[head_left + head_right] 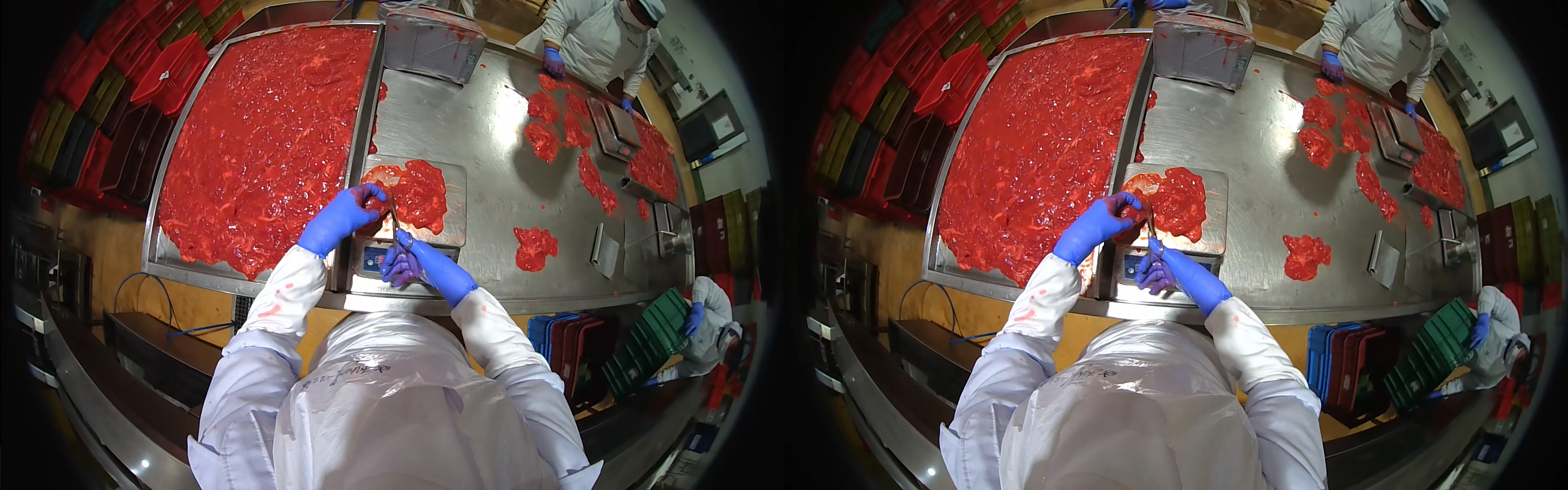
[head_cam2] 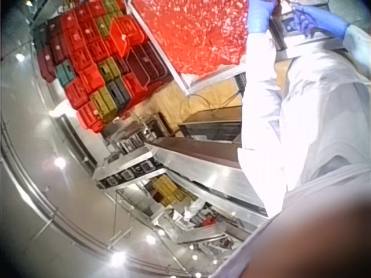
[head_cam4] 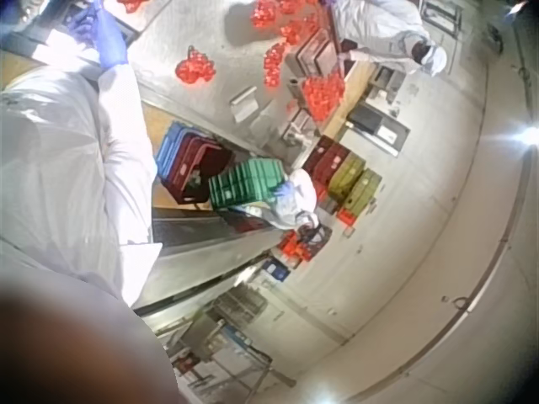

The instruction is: The person walks to a stainless steel workstation and uses a knife to cut portions of raw red meat on a digital scale. They repeatedly trim the meat to a target weight and place the finished portions into a metal funnel.

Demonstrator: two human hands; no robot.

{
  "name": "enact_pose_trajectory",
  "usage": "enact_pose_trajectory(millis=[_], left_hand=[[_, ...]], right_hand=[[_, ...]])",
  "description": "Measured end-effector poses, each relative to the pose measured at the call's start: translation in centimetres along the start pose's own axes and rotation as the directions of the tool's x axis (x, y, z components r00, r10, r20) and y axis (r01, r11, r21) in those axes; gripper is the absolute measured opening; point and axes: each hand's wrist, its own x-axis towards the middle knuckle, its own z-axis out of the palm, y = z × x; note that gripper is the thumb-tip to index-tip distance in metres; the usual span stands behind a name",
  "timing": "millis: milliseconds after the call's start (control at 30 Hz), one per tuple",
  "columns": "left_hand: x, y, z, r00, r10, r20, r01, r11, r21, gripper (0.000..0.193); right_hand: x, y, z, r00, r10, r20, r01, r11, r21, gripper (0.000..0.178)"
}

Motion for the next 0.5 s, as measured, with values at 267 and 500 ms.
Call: enact_pose_trajectory(millis=[267, 500], left_hand=[[-1.4, -1.8, 0.0, 0.993, 0.008, -0.121, -0.011, 1.0, -0.026, 0.02], [-1.2, 0.5, 0.6, 0.997, 0.071, -0.019, -0.07, 0.997, 0.033, 0.011]], right_hand=[[-3.9, -0.5, 0.2, 0.973, 0.205, 0.105, -0.195, 0.976, -0.098, 0.069], [1.4, 1.6, -0.8, 0.982, -0.029, -0.186, -0.013, 0.976, -0.216, 0.05]])
